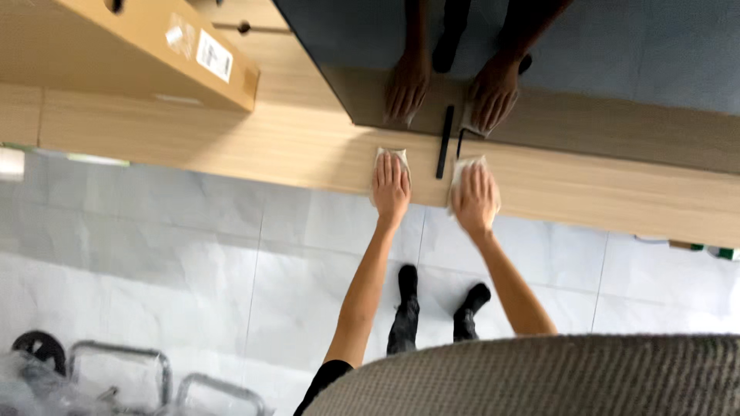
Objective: The person wipes the top surface of a wooden cabinet with a cloth in each hand.
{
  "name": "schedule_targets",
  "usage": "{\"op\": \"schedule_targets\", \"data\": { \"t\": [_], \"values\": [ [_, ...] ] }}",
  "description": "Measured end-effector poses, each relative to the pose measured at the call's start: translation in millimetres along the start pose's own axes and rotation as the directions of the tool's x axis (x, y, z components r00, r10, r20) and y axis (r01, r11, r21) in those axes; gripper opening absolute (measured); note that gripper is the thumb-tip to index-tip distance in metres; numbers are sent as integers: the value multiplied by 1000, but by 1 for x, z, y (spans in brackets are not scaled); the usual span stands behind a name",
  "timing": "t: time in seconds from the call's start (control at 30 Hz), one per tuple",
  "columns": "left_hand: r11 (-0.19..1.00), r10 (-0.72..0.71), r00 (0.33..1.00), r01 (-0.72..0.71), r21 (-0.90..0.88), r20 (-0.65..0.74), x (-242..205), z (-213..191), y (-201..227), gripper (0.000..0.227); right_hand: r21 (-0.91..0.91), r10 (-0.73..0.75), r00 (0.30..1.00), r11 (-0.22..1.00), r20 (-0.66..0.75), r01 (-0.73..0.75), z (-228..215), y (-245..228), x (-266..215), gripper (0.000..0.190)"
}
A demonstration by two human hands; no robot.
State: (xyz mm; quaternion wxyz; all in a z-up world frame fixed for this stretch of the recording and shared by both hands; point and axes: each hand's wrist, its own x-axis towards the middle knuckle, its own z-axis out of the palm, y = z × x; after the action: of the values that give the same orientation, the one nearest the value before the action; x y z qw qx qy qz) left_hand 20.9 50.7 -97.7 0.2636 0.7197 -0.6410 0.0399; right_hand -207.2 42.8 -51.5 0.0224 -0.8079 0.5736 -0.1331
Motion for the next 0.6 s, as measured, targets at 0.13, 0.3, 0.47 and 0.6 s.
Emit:
{"op": "schedule_targets", "data": {
  "t": [0.13,0.3,0.47,0.6],
  "values": [
    [1000,15,999,-15,-16,48,-12,-12,6,52,55,137,987,990,-80,-132,8,2,49,58],
    [996,54,993,-45,-76,109,26,-9,-2,55,73,171,985,983,-37,-168,9,-19,60,58],
    [999,-22,999,23,-35,34,46,-9,6,58,125,183,983,975,28,-185,-5,-17,17,59],
    [991,-2,995,15,-133,100,-3,-28,26,60,66,258,966,964,22,-259,-10,19,35,60]
  ]
}}
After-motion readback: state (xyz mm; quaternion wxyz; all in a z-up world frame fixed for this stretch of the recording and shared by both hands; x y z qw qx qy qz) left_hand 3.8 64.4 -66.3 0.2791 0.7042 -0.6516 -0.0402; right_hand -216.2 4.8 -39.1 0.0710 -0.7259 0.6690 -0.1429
